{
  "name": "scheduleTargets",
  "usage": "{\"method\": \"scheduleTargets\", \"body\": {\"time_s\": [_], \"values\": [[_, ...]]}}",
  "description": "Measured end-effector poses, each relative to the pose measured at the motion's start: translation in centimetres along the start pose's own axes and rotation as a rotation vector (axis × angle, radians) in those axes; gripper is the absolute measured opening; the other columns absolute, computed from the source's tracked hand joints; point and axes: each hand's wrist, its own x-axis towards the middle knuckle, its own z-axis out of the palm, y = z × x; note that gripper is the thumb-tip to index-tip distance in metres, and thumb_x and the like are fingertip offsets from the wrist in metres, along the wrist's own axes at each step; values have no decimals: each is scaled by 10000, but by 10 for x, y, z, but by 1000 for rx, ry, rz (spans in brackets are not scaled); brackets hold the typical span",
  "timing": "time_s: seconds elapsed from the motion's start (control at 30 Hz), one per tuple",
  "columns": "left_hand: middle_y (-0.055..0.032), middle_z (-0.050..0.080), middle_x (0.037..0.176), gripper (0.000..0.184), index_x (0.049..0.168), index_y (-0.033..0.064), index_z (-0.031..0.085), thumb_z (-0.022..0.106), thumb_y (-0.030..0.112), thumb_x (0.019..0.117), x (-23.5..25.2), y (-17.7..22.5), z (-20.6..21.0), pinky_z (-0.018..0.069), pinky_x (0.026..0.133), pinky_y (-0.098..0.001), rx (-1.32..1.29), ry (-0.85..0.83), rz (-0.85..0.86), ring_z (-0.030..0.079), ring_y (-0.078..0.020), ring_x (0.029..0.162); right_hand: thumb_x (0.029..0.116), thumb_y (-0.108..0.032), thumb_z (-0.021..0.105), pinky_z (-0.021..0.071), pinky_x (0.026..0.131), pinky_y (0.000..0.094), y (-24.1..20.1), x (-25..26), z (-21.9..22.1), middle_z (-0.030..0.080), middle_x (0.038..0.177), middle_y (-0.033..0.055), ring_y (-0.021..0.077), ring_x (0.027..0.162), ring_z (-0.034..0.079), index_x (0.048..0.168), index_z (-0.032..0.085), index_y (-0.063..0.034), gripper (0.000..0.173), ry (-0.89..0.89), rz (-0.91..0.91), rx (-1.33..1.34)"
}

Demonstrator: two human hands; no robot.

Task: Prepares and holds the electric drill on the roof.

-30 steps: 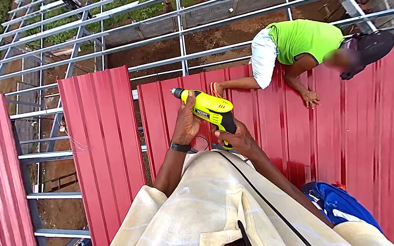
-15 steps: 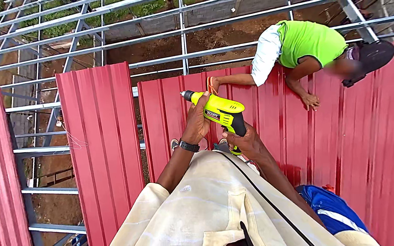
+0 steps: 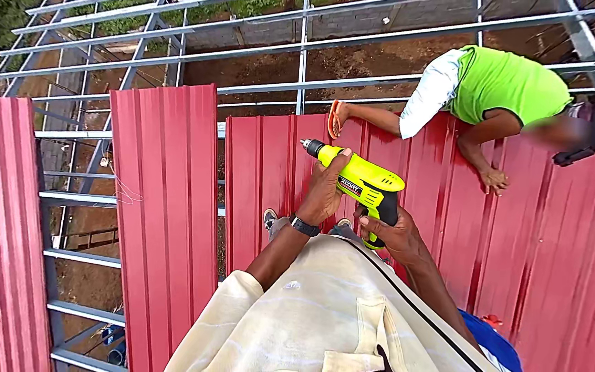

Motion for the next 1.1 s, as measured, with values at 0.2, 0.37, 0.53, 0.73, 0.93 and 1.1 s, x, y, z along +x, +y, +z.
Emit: {"method": "scheduleTargets", "body": {"time_s": [0.2,0.37,0.53,0.73,0.93,1.1], "values": [[-158,665,1174,453,1375,153,517,653,371,1002,2,-6,-5,584,888,-472,-70,-62,-18,682,-276,1027,897,-233,782,627,633,376,-4,-4,5,727,1029,149,257,723,708,1293,531,14,529,60,33,-94],[-139,653,1196,566,1327,143,570,479,608,1019,4,-6,-23,576,902,-465,-133,-90,-85,660,-265,1068,888,-400,755,621,824,307,-2,-11,16,727,1088,26,79,921,712,1400,519,-36,671,162,49,-575],[-154,653,1202,692,1348,136,556,378,710,1004,4,-14,-43,582,882,-458,-157,-35,-157,666,-275,1062,912,-410,697,594,869,402,-2,-10,26,730,1091,92,156,973,713,1465,492,-51,690,121,65,-881],[-178,644,1221,766,1366,125,541,331,757,986,7,-39,-72,571,911,-497,-241,48,-200,657,-310,1090,912,-384,691,595,846,463,9,-7,32,734,1077,118,223,956,723,1466,493,-55,674,56,142,-942],[-178,658,1186,721,1356,114,548,375,716,1000,5,-49,-86,580,901,-482,-285,133,-257,672,-297,1058,917,-363,690,597,846,463,19,-6,38,731,1086,157,250,958,730,1457,490,-14,674,34,158,-962],[-168,661,1168,667,1333,103,561,398,669,1020,9,-52,-92,584,892,-461,-305,150,-277,677,-281,1035,929,-390,686,595,881,441,23,-4,39,723,1144,122,211,1003,719,1498,458,-61,696,-1,212,-961]]}}
